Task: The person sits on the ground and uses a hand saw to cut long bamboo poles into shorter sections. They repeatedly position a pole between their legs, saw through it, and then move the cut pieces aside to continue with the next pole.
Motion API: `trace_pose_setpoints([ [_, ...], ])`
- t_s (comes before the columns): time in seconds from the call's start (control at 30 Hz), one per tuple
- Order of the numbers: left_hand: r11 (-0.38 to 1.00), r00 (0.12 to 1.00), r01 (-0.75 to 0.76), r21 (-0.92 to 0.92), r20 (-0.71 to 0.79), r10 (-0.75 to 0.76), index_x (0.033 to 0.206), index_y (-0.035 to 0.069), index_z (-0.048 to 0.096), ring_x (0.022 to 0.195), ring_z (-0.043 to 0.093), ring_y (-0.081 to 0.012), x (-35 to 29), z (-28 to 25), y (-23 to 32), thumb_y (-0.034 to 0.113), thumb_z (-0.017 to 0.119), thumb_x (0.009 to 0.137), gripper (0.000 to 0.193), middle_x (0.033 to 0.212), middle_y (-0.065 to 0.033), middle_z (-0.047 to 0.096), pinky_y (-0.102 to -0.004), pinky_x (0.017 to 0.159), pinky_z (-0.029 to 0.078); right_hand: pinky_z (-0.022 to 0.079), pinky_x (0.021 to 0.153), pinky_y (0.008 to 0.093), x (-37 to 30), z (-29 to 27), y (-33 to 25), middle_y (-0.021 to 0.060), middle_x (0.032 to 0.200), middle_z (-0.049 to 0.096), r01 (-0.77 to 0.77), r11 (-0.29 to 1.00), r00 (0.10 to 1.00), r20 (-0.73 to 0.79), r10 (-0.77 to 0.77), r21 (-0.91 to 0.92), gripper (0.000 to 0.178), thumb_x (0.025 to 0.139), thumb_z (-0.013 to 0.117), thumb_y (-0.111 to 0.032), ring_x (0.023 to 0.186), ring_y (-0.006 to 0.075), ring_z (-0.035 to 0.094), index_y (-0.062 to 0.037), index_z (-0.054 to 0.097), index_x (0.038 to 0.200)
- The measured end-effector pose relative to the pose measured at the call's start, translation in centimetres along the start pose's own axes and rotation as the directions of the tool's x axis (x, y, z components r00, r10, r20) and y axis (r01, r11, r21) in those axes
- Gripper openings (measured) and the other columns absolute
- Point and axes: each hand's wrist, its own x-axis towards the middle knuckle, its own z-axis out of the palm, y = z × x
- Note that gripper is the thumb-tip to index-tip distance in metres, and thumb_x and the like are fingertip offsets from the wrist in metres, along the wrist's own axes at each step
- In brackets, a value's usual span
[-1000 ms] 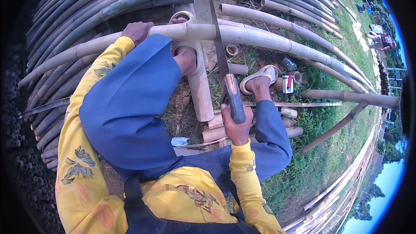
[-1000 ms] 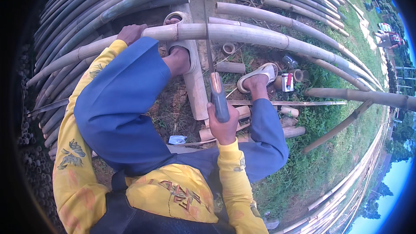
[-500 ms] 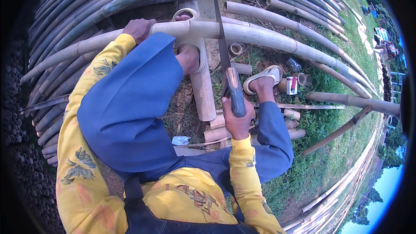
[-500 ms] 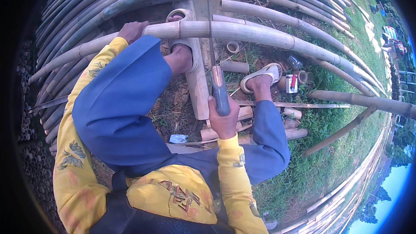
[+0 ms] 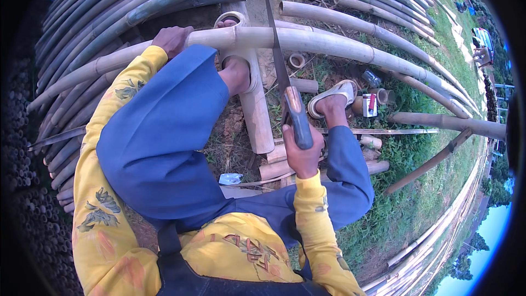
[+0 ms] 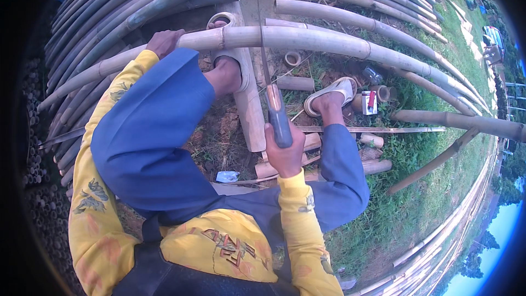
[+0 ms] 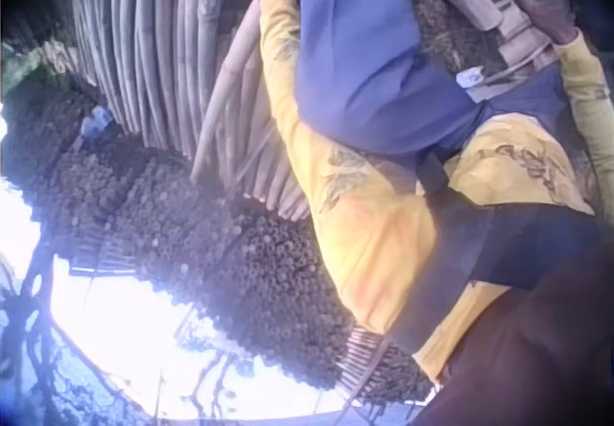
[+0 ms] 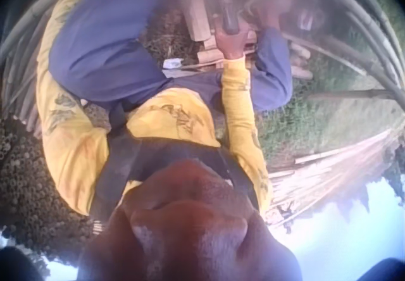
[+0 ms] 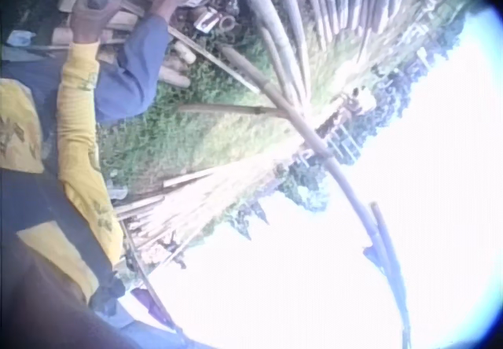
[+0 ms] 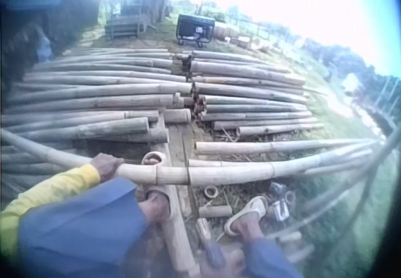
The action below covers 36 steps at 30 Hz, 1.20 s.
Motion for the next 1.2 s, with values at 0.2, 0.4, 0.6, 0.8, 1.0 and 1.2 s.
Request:
trace_pose_setpoints([
  [0.2, 1.000, 0.999, 0.012, 0.005, 0.039, -0.012, 0.115, 0.010, 0.063, 0.097, 0.071, -0.0425, -1.0, -0.1, 0.1, 0.035, 0.067, 0.089, 0.037, 0.099, -0.0219, 0.074, -0.0534, 0.084, 0.055, 0.048, 0.062, 0.0285, -1.9, 1.4, -0.4, 0.0062, 0.073, 0.063, -0.037, 0.999, 0.999, 0.009, 0.037, 0.022, 0.016, 0.090, 0.075, -0.005, 0.064, 0.0102, 0.051, 0.0030, 0.067, 0.102],
  [0.4, 0.999, 0.999, -0.037, -0.035, -0.040, 0.036, 0.109, 0.006, 0.064, 0.094, 0.071, -0.0430, -1.5, -0.2, -0.7, 0.033, 0.069, 0.088, 0.034, 0.097, -0.0235, 0.073, -0.0535, 0.081, 0.056, 0.050, 0.071, 0.0264, -9.7, -2.2, -2.5, 0.0055, 0.086, 0.070, 0.061, 0.995, 0.997, -0.040, -0.065, -0.075, 0.033, 0.088, 0.072, 0.002, 0.073, 0.0099, 0.061, 0.0051, 0.067, 0.121],
  [0.6, 1.000, 0.999, -0.022, -0.007, 0.035, 0.022, 0.111, 0.008, 0.065, 0.095, 0.071, -0.0426, -0.1, -1.1, 0.9, 0.036, 0.069, 0.088, 0.036, 0.099, -0.0226, 0.074, -0.0521, 0.083, 0.055, 0.043, 0.058, 0.0307, 7.2, 3.4, -0.2, 0.0034, 0.067, 0.055, 0.111, 0.994, 0.994, 0.005, -0.111, 0.017, 0.016, 0.095, 0.070, -0.010, 0.060, 0.0111, 0.046, 0.0001, 0.059, 0.088],
  [0.8, 0.999, 0.999, -0.025, -0.024, -0.040, 0.024, 0.113, 0.009, 0.064, 0.094, 0.071, -0.0421, -2.1, 0.1, -0.4, 0.041, 0.068, 0.089, 0.040, 0.097, -0.0221, 0.074, -0.0525, 0.082, 0.055, 0.051, 0.068, 0.0282, -10.8, -0.5, -1.3, 0.0114, 0.082, 0.067, -0.042, 0.999, 0.997, -0.056, 0.044, 0.029, 0.033, 0.086, 0.072, 0.006, 0.069, 0.0141, 0.064, 0.0036, 0.068, 0.118],
  [1.0, 0.998, 0.998, -0.047, 0.039, -0.043, 0.049, 0.114, 0.011, 0.063, 0.096, 0.071, -0.0419, -1.2, 0.4, -0.4, 0.037, 0.065, 0.090, 0.035, 0.097, -0.0205, 0.074, -0.0534, 0.081, 0.054, 0.049, 0.062, 0.0314, -2.7, 0.2, -1.1, 0.0092, 0.072, 0.062, 0.000, 1.000, 1.000, -0.011, 0.000, 0.022, 0.008, 0.091, 0.069, -0.001, 0.061, 0.0139, 0.056, 0.0022, 0.066, 0.097],
  [1.2, 0.999, 1.000, 0.008, -0.035, -0.005, -0.008, 0.114, 0.011, 0.063, 0.097, 0.070, -0.0427, -1.2, 0.8, -0.9, 0.037, 0.063, 0.092, 0.034, 0.099, -0.0215, 0.074, -0.0533, 0.082, 0.054, 0.047, 0.060, 0.0329, 0.4, 2.1, 1.1, 0.0096, 0.066, 0.058, -0.034, 0.998, 0.999, 0.008, 0.034, 0.052, 0.013, 0.090, 0.072, -0.009, 0.058, 0.0163, 0.050, 0.0023, 0.065, 0.093],
])
